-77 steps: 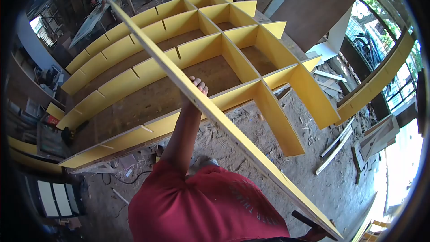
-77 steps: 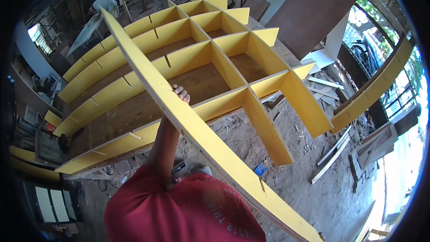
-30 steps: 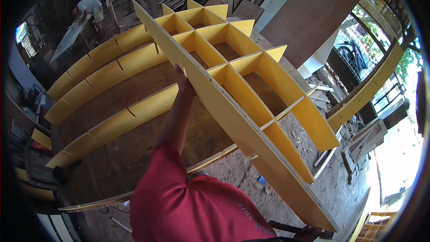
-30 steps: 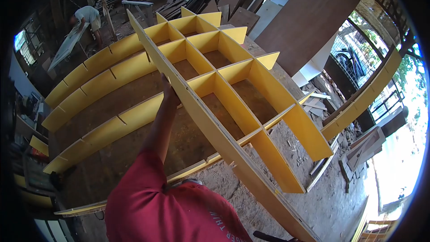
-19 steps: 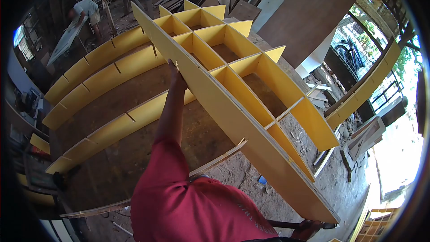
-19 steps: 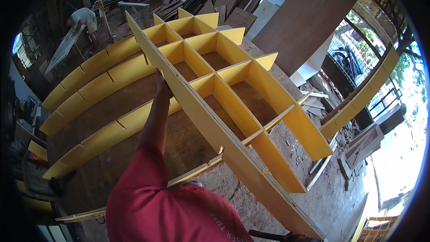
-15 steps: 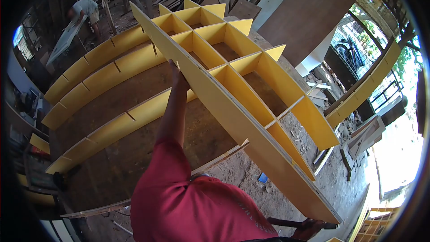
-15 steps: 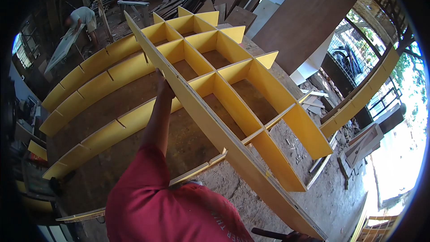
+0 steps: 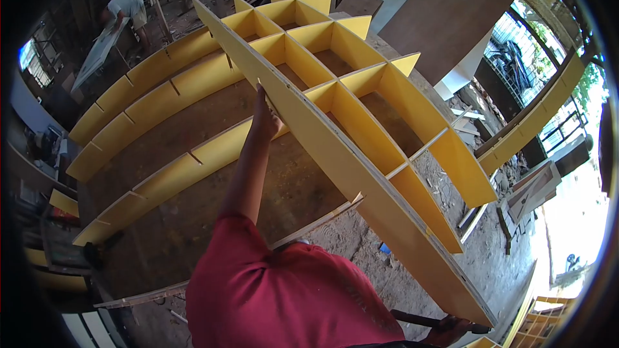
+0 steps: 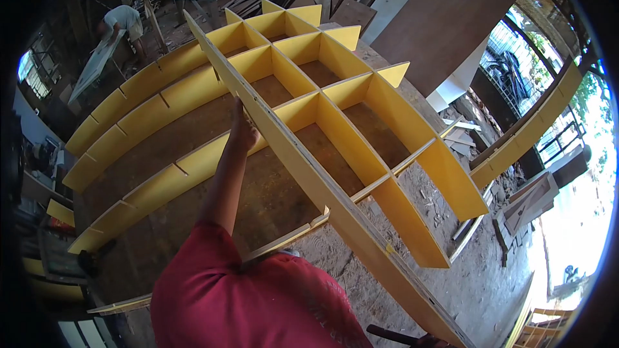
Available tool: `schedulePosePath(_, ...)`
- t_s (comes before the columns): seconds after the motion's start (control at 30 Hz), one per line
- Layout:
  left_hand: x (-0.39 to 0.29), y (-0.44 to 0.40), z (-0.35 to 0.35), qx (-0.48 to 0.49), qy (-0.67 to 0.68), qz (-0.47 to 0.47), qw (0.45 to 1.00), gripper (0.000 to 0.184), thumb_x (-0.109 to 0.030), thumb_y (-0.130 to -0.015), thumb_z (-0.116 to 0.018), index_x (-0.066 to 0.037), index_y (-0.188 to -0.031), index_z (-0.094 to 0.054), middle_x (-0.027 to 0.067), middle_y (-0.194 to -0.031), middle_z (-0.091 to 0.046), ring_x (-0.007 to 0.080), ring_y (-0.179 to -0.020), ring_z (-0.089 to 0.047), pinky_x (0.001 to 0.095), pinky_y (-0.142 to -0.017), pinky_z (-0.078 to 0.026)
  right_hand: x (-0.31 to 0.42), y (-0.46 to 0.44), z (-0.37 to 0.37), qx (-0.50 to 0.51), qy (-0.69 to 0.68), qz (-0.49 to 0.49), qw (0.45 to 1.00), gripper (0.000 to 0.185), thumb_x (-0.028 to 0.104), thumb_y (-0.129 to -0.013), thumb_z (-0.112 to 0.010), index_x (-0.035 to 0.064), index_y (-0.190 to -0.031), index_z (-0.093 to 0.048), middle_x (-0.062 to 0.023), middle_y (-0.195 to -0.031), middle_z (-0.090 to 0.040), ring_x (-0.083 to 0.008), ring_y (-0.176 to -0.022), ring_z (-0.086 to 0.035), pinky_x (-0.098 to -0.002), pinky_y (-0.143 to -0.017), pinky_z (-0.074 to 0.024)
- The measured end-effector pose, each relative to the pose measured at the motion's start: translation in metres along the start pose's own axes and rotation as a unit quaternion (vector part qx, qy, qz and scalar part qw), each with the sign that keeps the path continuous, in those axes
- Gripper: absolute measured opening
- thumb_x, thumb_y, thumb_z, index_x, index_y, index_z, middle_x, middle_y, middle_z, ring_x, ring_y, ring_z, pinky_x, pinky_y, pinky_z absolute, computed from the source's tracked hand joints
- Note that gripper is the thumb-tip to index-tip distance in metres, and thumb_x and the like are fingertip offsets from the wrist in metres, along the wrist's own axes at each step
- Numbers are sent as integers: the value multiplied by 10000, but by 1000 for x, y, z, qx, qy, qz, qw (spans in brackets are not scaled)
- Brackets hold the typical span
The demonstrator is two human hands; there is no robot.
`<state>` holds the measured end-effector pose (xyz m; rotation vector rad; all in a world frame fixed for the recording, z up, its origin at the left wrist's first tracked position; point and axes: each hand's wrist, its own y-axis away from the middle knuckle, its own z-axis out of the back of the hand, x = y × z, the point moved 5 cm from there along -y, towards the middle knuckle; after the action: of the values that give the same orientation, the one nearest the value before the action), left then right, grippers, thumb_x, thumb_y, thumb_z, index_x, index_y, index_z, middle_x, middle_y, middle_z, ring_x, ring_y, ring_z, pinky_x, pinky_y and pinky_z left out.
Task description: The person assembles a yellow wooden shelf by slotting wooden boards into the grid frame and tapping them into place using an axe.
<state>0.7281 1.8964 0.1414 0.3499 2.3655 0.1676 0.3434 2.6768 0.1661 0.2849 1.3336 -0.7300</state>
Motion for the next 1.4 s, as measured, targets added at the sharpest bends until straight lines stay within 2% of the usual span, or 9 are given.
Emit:
schedulePosePath(0.2, 28, 13, 28, 49, 12, 80, 996, 967, -839, -904, -570, -62, -1478, -529, 160, -1378, -629, 324, -1297, -596, 553, -1182, -410, -25, 38, -55, -91, -701, -349, 615, 307, 348, -985, -620, 59, -1001, -721, -160, -981, -736, -384, -997, -695, -597, -1021, -478)
schedulePosePath(0.5, 33, 0, 33, 73, 13, 39, 996, 946, -766, -971, -522, -66, -1593, -392, 132, -1597, -482, 320, -1471, -468, 602, -1202, -364, -26, 34, 9, -52, -725, -318, 609, 335, 389, -1029, -549, 106, -1147, -682, -155, -1036, -724, -332, -935, -676, -529, -899, -491)
schedulePosePath(0.67, 25, 14, 13, 90, -2, 35, 995, 897, -747, -992, -490, -84, -1589, -401, 132, -1587, -488, 320, -1462, -474, 606, -1172, -400, -30, 10, 77, 56, -938, -329, 95, 554, 417, -1112, -540, 94, -1543, -409, -55, -1070, -652, -125, -717, -600, -260, -623, -523)
schedulePosePath(0.77, 39, 1, 40, 90, 2, 38, 995, 883, -740, -1000, -481, -76, -1579, -414, 142, -1570, -502, 320, -1427, -510, 594, -1122, -459, -16, -3, 91, 16, -925, -372, 80, 550, 429, -1108, -556, 99, -1525, -416, -21, -927, -611, -72, -546, -416, -215, -459, -350)
schedulePosePath(1.1, 70, -4, 126, -103, -384, 97, 912, 1076, -865, -888, -560, 67, -1424, -539, 280, -1320, -642, 332, -1168, -672, 457, -906, -580, 88, 34, 1, 78, -965, -251, -14, 426, 373, -1089, -607, 173, -1436, -462, -31, -915, -630, -105, -562, -500, -238, -468, -414)
schedulePosePath(1.17, 10, 86, 34, -172, -461, -372, 787, 688, -515, -978, -728, 59, -1325, -571, 269, -1302, -637, 364, -1224, -622, 469, -1032, -498, 80, 42, -4, 123, -967, -222, -14, 397, 342, -1077, -633, 192, -1404, -467, -37, -903, -636, -119, -566, -525, -245, -461, -427)
schedulePosePath(1.23, -24, 146, -41, -67, -483, -558, 672, 489, -266, -957, -758, 11, -1323, -592, 254, -1323, -635, 396, -1228, -613, 469, -1080, -457, 61, 7, 29, 76, -985, -152, 5, 376, 338, -1027, -700, 110, -1272, -526, -73, -845, -633, -147, -538, -545, -269, -440, -452)
schedulePosePath(1.3, -37, 187, -100, 91, -523, -661, 530, 292, -207, -954, -715, -8, -1166, -681, 222, -1178, -700, 370, -1136, -650, 458, -1049, -462, 53, 1, 43, 83, -980, -180, -25, 385, 343, -989, -749, 35, -1154, -588, -107, -801, -632, -171, -506, -555, -289, -419, -467)
schedulePosePath(1.4, -4, 176, -116, 256, -564, -526, 583, 165, -190, -964, -657, -35, -927, -703, 175, -923, -704, 361, -964, -660, 457, -966, -467, 54, -1, 29, 89, -979, -183, -32, 365, 330, -989, -750, 36, -1145, -600, -110, -826, -640, -176, -506, -557, -282, -412, -463)
